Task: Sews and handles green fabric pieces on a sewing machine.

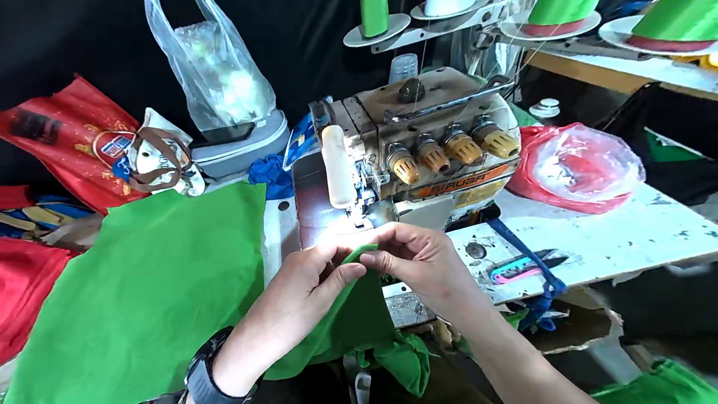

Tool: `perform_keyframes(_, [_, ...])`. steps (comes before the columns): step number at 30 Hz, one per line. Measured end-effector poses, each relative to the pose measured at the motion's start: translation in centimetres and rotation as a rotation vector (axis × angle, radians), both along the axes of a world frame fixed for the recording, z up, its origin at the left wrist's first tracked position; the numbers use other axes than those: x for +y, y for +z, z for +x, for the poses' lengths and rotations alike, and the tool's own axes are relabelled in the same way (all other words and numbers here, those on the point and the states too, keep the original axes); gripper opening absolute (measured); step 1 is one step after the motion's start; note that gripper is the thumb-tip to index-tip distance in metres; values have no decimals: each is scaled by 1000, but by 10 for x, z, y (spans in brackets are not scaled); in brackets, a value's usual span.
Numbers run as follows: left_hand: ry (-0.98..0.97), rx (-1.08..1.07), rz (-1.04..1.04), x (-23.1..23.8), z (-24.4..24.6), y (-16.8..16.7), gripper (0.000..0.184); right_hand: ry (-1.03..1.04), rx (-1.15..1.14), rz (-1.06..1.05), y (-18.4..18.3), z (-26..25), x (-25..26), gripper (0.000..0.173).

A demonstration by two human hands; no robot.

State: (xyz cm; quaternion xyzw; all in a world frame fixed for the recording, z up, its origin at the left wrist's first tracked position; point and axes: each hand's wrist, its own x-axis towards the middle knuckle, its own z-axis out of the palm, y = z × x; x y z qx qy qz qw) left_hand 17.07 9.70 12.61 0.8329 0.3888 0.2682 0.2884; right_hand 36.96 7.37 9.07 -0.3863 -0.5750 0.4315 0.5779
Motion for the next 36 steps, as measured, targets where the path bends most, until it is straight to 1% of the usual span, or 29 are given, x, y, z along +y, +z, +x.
perform_keyframes(4, [-32, -47, 143, 6, -7, 3, 11, 24, 14, 0, 3, 2, 2, 24])
perform_keyframes(6, [-78, -107, 132, 10, -9, 3, 8, 32, 25, 4, 4, 0, 2, 23])
perform_keyframes(8, [-106, -209, 51, 11, -8, 2, 10, 23, 28, 1, 6, -1, 1, 18])
perform_keyframes(9, [-108, -281, -24, 10, -7, 1, 13, 15, 33, 0, 6, -1, 1, 14])
perform_keyframes(10, [-99, -345, -105, 8, -6, 1, 16, 10, 46, -7, 6, -1, 2, 11])
perform_keyframes(12, [-55, -399, -233, 7, -5, 1, 22, 4, 74, -29, 8, -1, 1, 7])
perform_keyframes(15, [-15, -319, -289, 8, -7, 5, 24, 10, 95, -50, 9, -2, 1, 6])
perform_keyframes(17, [12, -223, -255, 7, -10, 9, 19, -4, 64, -34, 9, -3, 1, 5])
perform_keyframes(19, [15, -175, -202, 5, -13, 14, 17, -26, 25, 7, 10, -5, 0, 5])
perform_keyframes(21, [-14, -217, -200, 3, -17, 19, 19, -25, 5, 36, 12, -5, -1, 6])
perform_keyframes(24, [-65, -310, -292, -2, -20, 25, 20, 33, 35, 70, 18, -4, -1, 8])
perform_keyframes(26, [-63, -296, -327, -3, -21, 28, 18, 53, 24, 90, 23, -5, 0, 11])
perform_keyframes(28, [-36, -240, -288, -7, -19, 30, 17, 60, -7, 97, 26, -8, 0, 13])
perform_keyframes(30, [4, -197, -177, -9, -17, 31, 19, 63, -44, 116, 30, -11, 0, 9])
perform_keyframes(32, [20, -182, -58, -9, -18, 33, 13, 63, -49, 137, 31, -13, -1, 7])
perform_keyframes(35, [-41, -213, 9, -5, -19, 40, 13, 62, 14, 128, 31, -16, -2, 7])
perform_keyframes(36, [-58, -214, 25, -3, -19, 43, 12, 62, 18, 128, 31, -16, -3, 10])
